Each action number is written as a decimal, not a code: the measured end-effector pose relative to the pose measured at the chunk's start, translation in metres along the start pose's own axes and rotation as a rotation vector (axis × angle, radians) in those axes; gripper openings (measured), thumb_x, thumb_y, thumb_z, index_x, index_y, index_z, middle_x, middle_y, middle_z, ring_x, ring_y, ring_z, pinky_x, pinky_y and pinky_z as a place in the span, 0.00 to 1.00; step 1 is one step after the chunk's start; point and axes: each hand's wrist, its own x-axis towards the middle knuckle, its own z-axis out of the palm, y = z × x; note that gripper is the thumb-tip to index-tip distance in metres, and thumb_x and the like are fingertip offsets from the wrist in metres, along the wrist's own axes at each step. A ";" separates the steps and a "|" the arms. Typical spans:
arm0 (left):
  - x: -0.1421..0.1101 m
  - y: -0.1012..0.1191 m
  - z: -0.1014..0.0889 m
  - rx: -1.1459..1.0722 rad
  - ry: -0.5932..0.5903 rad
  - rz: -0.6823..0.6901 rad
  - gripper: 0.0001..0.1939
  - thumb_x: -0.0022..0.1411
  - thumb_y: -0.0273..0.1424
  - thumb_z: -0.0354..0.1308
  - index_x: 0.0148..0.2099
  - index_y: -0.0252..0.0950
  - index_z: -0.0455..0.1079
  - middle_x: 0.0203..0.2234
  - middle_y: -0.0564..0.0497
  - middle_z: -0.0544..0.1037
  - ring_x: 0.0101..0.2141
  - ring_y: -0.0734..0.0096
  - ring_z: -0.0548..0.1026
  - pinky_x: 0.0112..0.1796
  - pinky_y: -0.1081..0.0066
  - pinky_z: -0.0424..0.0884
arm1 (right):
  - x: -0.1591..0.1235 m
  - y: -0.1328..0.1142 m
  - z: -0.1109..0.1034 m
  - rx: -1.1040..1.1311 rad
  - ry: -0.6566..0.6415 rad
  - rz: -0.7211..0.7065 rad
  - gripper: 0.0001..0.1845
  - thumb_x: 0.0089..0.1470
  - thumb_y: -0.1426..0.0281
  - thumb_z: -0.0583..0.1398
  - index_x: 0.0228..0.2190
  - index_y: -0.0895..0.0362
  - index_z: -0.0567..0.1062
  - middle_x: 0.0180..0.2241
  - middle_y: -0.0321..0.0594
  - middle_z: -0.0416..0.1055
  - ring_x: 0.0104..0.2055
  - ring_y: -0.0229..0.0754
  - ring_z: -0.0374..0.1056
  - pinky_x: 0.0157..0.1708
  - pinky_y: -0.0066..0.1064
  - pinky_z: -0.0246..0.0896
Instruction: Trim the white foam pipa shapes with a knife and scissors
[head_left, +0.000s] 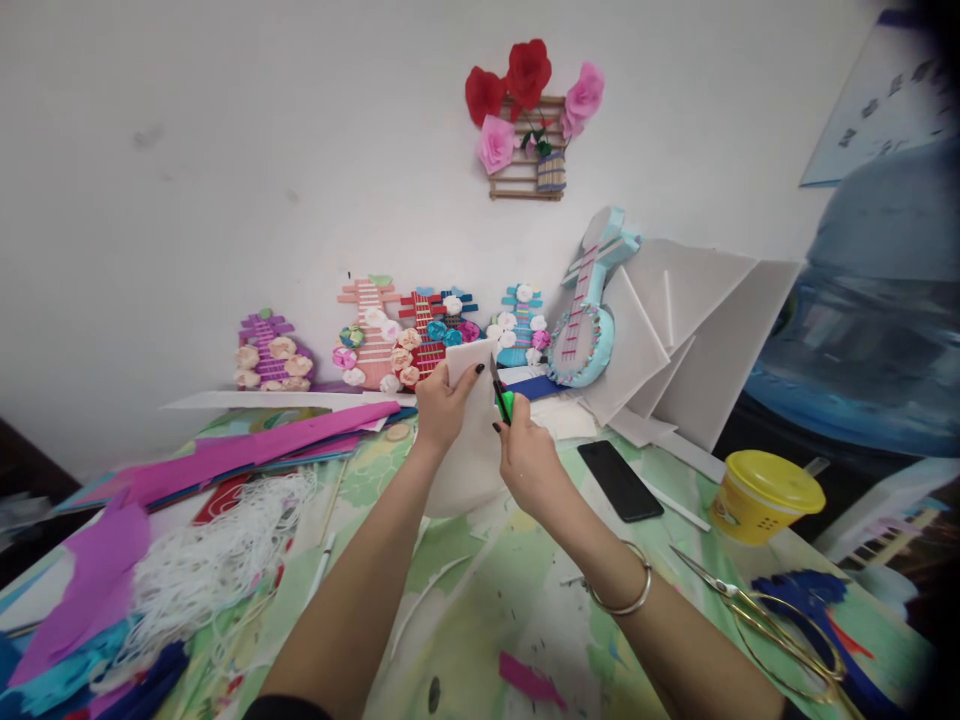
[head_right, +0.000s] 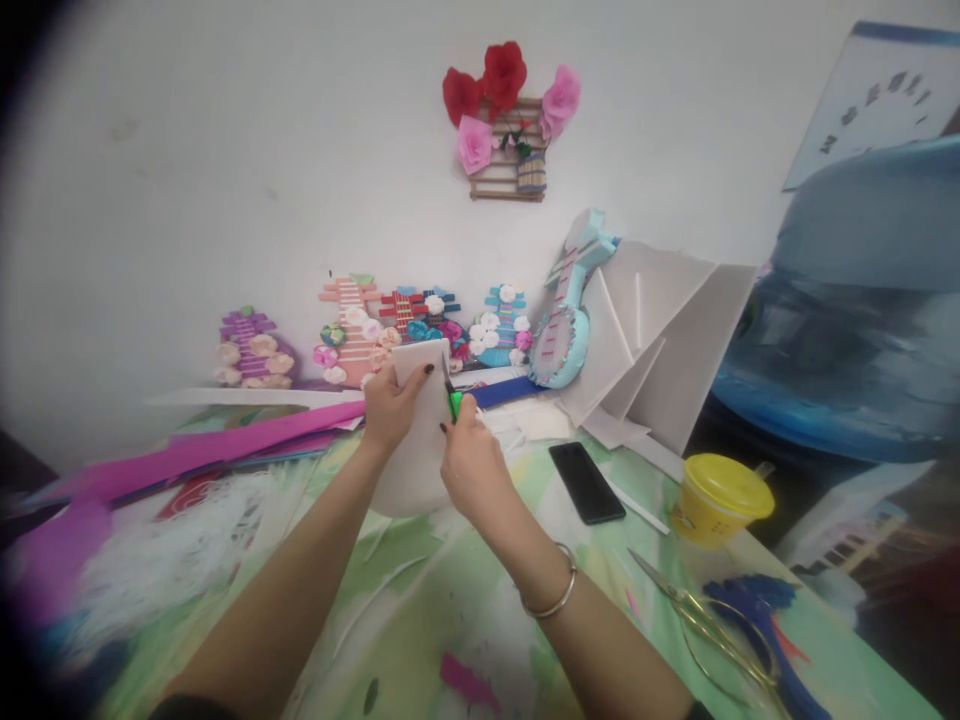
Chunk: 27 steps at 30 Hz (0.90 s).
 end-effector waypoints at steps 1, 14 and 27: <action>0.000 0.000 0.000 0.010 0.006 0.001 0.16 0.54 0.43 0.55 0.33 0.34 0.70 0.23 0.51 0.75 0.25 0.70 0.71 0.27 0.73 0.64 | -0.001 0.001 0.001 0.001 0.004 0.001 0.21 0.58 0.73 0.45 0.53 0.66 0.51 0.31 0.51 0.71 0.29 0.47 0.68 0.28 0.31 0.55; 0.001 0.000 -0.003 0.019 -0.029 0.005 0.16 0.55 0.42 0.55 0.36 0.33 0.70 0.27 0.47 0.77 0.29 0.66 0.74 0.30 0.71 0.67 | 0.013 -0.006 -0.006 0.029 0.050 -0.041 0.17 0.57 0.72 0.45 0.49 0.64 0.55 0.29 0.49 0.70 0.27 0.48 0.66 0.24 0.31 0.52; 0.004 -0.004 -0.002 0.099 0.032 0.049 0.16 0.55 0.44 0.55 0.30 0.35 0.68 0.20 0.52 0.73 0.24 0.71 0.70 0.26 0.73 0.62 | 0.004 -0.002 0.007 -0.017 -0.021 0.026 0.09 0.58 0.72 0.45 0.41 0.61 0.57 0.26 0.46 0.70 0.25 0.48 0.66 0.21 0.30 0.45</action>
